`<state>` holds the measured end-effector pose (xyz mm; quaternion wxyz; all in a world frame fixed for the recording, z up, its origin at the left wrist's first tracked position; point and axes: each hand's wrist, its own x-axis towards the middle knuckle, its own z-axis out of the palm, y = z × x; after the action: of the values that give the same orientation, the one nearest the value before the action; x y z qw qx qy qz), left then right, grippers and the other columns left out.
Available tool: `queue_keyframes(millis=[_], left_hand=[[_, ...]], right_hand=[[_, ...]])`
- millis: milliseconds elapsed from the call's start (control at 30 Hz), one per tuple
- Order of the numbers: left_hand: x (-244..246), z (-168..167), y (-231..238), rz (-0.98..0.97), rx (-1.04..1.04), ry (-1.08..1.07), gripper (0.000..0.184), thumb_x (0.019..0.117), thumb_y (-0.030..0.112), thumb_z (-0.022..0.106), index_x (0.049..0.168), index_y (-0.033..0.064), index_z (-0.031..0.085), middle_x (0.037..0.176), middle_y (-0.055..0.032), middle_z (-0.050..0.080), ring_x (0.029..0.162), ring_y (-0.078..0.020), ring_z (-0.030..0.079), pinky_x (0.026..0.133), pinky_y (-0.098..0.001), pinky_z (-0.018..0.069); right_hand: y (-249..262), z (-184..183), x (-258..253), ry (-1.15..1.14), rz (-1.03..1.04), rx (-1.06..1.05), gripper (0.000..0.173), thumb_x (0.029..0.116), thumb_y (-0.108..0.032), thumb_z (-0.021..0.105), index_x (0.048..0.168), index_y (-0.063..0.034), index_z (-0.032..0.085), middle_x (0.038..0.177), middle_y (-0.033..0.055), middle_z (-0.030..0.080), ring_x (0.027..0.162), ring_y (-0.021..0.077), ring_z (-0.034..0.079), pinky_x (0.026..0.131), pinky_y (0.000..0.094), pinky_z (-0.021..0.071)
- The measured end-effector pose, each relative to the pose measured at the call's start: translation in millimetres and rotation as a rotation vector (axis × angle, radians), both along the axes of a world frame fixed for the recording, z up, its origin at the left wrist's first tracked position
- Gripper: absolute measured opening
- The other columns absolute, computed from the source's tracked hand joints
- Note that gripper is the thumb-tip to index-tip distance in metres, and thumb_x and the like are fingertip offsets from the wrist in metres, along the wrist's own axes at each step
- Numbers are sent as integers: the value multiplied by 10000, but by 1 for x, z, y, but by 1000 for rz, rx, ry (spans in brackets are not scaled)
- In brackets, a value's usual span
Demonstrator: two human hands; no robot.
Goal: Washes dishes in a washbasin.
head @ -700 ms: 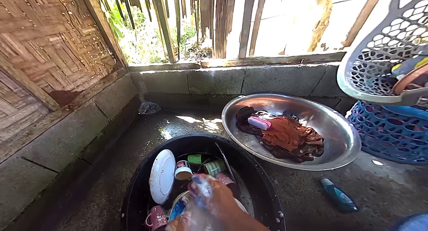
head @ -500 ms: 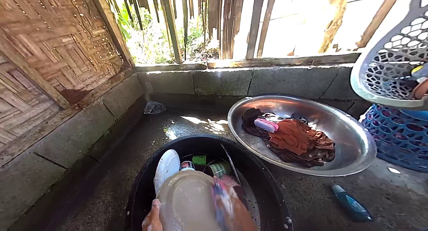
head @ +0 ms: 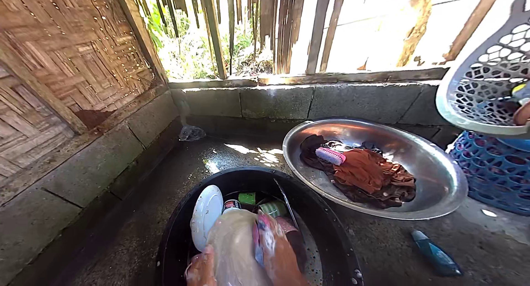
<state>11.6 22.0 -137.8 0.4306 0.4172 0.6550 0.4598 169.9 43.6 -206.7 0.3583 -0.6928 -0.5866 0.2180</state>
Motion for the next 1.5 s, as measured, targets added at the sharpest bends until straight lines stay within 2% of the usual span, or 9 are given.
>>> queue_keyframes(millis=[133, 333, 467, 633, 900, 967, 1133, 1267, 1500], left_hand=[[-5, -17, 3, 17, 27, 23, 418, 1100, 222, 386, 1077, -107, 643, 951, -139, 671, 905, -119, 666, 874, -332, 560], [16, 0, -22, -299, 316, 466, 387, 1044, 158, 465, 996, -155, 686, 795, -212, 691, 777, -250, 704, 780, -401, 570], [21, -6, -20, -514, 521, 877, 380, 1033, 198, 518, 1037, -122, 724, 931, -237, 743, 871, -356, 751, 803, -491, 601], [23, -10, -19, -577, 595, 1112, 367, 1016, 307, 568, 1072, -1, 760, 992, -173, 757, 853, -323, 759, 687, -480, 616], [-21, 62, 7, -230, 730, 836, 798, 966, 549, 551, 1491, -44, 456, 1561, -333, 362, 1464, -515, 324, 1143, -792, 133], [-31, 92, 1, -188, 524, 484, 932, 931, 428, 645, 1562, -116, 229, 1604, -323, 280, 1502, -426, 296, 1221, -618, 208], [-38, 158, -23, -353, -32, -523, 348, 1062, 168, 515, 1346, -31, 476, 1116, -155, 695, 1008, -231, 709, 903, -427, 594], [-41, 172, -34, -341, -32, -370, 296, 1042, 83, 512, 1304, -56, 512, 1091, -168, 673, 968, -216, 692, 869, -400, 585], [-10, 190, -68, -498, -52, -308, 427, 943, -17, 542, 1366, -37, 488, 1133, -166, 655, 1000, -219, 665, 878, -423, 566]], right_hand=[[-45, 3, -40, 35, 78, 102, 467, 990, -168, 518, 1431, -25, 578, 1531, 213, 495, 1451, 411, 428, 1164, 683, 290], [14, 16, -20, 387, -62, 98, 467, 1019, -121, 438, 1413, 119, 513, 1483, 317, 483, 1429, 381, 444, 1207, 460, 328], [19, 65, -4, 1002, -49, -286, 819, 1032, -418, 524, 1617, -21, 110, 1624, 232, 282, 1470, 254, 369, 1185, 402, 354], [1, 101, 4, 957, -86, -336, 600, 1003, -66, 545, 1543, 4, 293, 1378, 198, 525, 1180, 220, 576, 965, 376, 503], [-16, 176, 60, 688, -98, 30, 512, 1003, -93, 605, 1474, 39, 452, 1445, 181, 550, 1308, 174, 544, 1098, 311, 440], [-33, 197, 62, 663, -114, 93, 454, 1013, -131, 603, 1422, 41, 508, 1375, 166, 599, 1249, 154, 575, 1069, 312, 458], [-67, 215, 59, 506, -142, 15, 430, 1063, -265, 540, 1377, 28, 564, 1287, 198, 635, 1153, 231, 612, 1010, 430, 475], [-77, 198, 74, 303, -181, 128, 605, 1014, -243, 610, 1481, 86, 409, 1322, 319, 582, 1054, 396, 663, 897, 552, 539], [-110, 247, 7, 317, 182, 263, 606, 1014, -438, 456, 1455, -22, 454, 1323, 92, 592, 1175, 127, 591, 955, 348, 513]])
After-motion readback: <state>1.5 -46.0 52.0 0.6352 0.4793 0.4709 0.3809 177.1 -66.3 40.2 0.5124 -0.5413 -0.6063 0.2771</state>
